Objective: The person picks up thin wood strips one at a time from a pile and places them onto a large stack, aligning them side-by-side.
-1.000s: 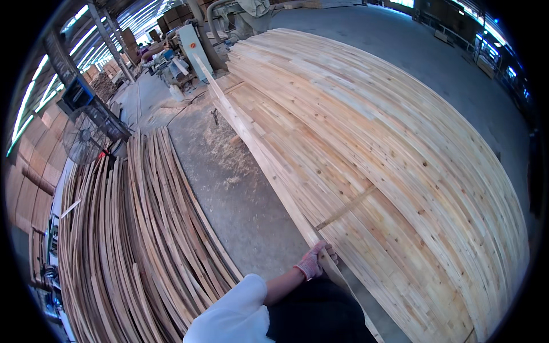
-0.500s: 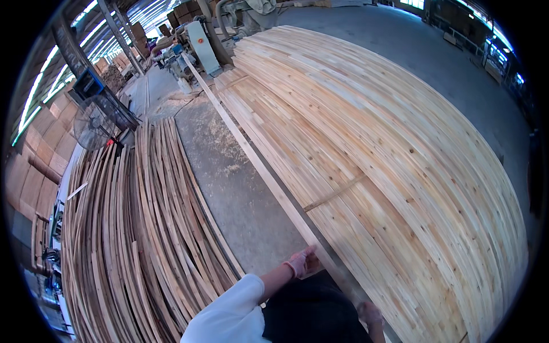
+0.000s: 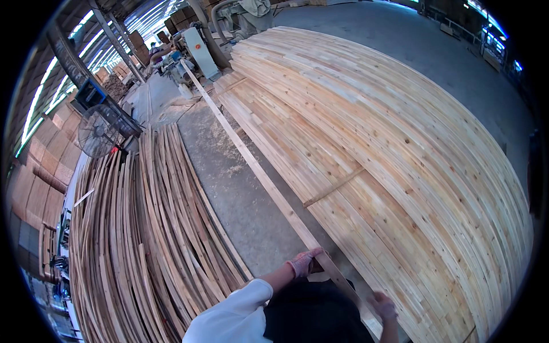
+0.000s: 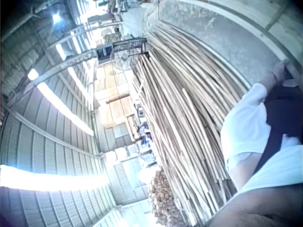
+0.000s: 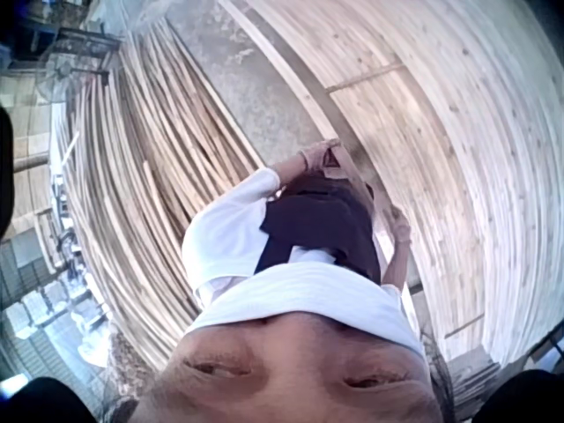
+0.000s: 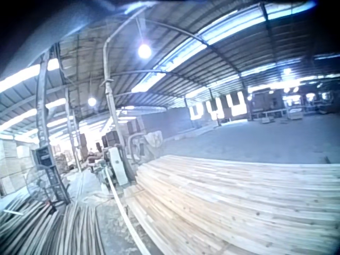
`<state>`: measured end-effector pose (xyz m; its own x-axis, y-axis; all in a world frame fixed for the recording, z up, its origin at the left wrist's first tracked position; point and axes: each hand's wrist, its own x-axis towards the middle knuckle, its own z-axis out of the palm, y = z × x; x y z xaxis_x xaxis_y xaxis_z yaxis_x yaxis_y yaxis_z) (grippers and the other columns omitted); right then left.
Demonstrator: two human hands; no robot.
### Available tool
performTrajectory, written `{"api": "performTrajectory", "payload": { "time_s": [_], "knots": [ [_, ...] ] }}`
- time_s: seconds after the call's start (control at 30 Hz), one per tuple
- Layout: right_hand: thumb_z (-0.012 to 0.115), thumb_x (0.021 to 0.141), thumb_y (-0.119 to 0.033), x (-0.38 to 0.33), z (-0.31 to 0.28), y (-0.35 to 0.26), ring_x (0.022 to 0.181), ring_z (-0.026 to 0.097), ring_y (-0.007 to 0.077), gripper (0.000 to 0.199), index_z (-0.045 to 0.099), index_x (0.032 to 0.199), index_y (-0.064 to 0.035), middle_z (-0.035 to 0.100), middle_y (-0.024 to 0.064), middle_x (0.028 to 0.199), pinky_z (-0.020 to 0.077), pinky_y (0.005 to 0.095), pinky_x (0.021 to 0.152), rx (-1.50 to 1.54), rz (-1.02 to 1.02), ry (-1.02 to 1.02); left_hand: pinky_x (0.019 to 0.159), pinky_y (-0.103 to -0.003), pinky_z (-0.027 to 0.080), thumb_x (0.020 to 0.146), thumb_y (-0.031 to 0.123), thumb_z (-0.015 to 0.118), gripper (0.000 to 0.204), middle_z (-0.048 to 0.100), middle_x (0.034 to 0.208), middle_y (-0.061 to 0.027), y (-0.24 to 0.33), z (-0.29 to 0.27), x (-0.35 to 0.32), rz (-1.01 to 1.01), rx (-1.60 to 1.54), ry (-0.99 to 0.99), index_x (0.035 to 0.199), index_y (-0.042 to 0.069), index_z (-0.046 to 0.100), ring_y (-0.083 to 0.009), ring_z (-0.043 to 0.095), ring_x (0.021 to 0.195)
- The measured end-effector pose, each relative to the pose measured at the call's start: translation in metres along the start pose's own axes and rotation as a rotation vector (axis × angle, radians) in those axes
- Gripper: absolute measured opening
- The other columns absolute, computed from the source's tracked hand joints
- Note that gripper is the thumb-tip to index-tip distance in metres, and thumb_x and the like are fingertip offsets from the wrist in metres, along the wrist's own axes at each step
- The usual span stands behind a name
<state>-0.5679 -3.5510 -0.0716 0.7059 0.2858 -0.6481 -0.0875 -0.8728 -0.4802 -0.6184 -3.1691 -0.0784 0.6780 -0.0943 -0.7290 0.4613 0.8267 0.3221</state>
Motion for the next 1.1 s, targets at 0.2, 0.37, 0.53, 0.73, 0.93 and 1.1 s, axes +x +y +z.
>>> {"api": "performTrajectory", "payload": {
  "time_s": [0.2, 0.37, 0.53, 0.73, 0.93, 1.1],
  "knots": [
    [0.046, 0.084, -0.064, -0.134, -0.066, 0.104, 0.123, 0.047, 0.0342, 0.073, 0.054, 0.127, -0.0052, 0.053, 0.0206, 0.13, 0.0343, 0.0403, 0.105, -0.219, 0.507, 0.082, 0.084, -0.038, 0.053, 0.088, 0.039, 0.062, 0.044, 0.066, 0.105, -0.0132, 0.047, 0.012, -0.014, -0.067, 0.3, -0.062, 0.114, 0.003, 0.059, -0.0268, 0.065, 0.093],
    [0.047, 0.089, -0.058, -0.21, -0.07, 0.117, 0.108, 0.052, 0.0304, 0.065, 0.056, 0.122, -0.0023, 0.057, 0.0197, 0.116, 0.0402, 0.0397, 0.094, -0.149, 0.661, 0.427, 0.082, -0.037, 0.054, 0.088, 0.04, 0.061, 0.045, 0.066, 0.105, -0.012, 0.096, -0.003, -0.017, -0.025, 0.516, -0.232, 0.114, 0.003, 0.059, -0.024, 0.065, 0.09],
    [0.048, 0.093, -0.05, -0.221, -0.064, 0.096, 0.088, 0.056, 0.0279, 0.056, 0.06, 0.112, 0.0019, 0.063, 0.019, 0.095, 0.0457, 0.0405, 0.08, -0.121, 0.567, 0.566, 0.079, -0.036, 0.055, 0.088, 0.034, 0.063, 0.043, 0.066, 0.103, -0.0127, 0.217, -0.01, -0.05, 0.246, 0.426, -0.197, 0.113, -0.001, 0.058, -0.0219, 0.066, 0.09],
    [0.047, 0.095, -0.046, -0.141, -0.061, -0.137, 0.081, 0.06, 0.0241, 0.052, 0.061, 0.11, 0.0017, 0.064, 0.0181, 0.097, 0.0492, 0.0353, 0.074, 0.105, 0.264, 0.617, 0.078, -0.036, 0.056, 0.089, 0.028, 0.06, 0.04, 0.066, 0.105, -0.0122, 0.376, -0.047, -0.029, 0.562, 0.17, 0.059, 0.116, 0.0, 0.056, -0.0219, 0.067, 0.087],
    [0.049, 0.092, -0.038, -0.05, -0.031, -0.24, 0.07, 0.065, 0.0289, 0.043, 0.068, 0.081, 0.0001, 0.068, 0.0173, 0.075, 0.0485, 0.039, 0.067, 0.038, 0.153, 0.842, 0.088, -0.038, 0.052, 0.09, 0.033, 0.058, 0.049, 0.063, 0.112, -0.0147, 0.394, -0.078, 0.002, 0.544, -0.05, -0.261, 0.127, 0.002, 0.049, -0.0236, 0.064, 0.097],
    [0.053, 0.088, -0.042, 0.006, -0.006, -0.33, 0.07, 0.064, 0.0341, 0.036, 0.07, 0.084, -0.0113, 0.066, 0.0159, 0.073, 0.05, 0.0434, 0.068, -0.077, 0.099, 0.668, 0.094, -0.037, 0.046, 0.085, 0.038, 0.066, 0.061, 0.055, 0.123, -0.0157, 0.274, -0.056, 0.014, -0.303, -0.115, -0.637, 0.129, 0.001, 0.047, -0.023, 0.059, 0.101]
  ]
}}
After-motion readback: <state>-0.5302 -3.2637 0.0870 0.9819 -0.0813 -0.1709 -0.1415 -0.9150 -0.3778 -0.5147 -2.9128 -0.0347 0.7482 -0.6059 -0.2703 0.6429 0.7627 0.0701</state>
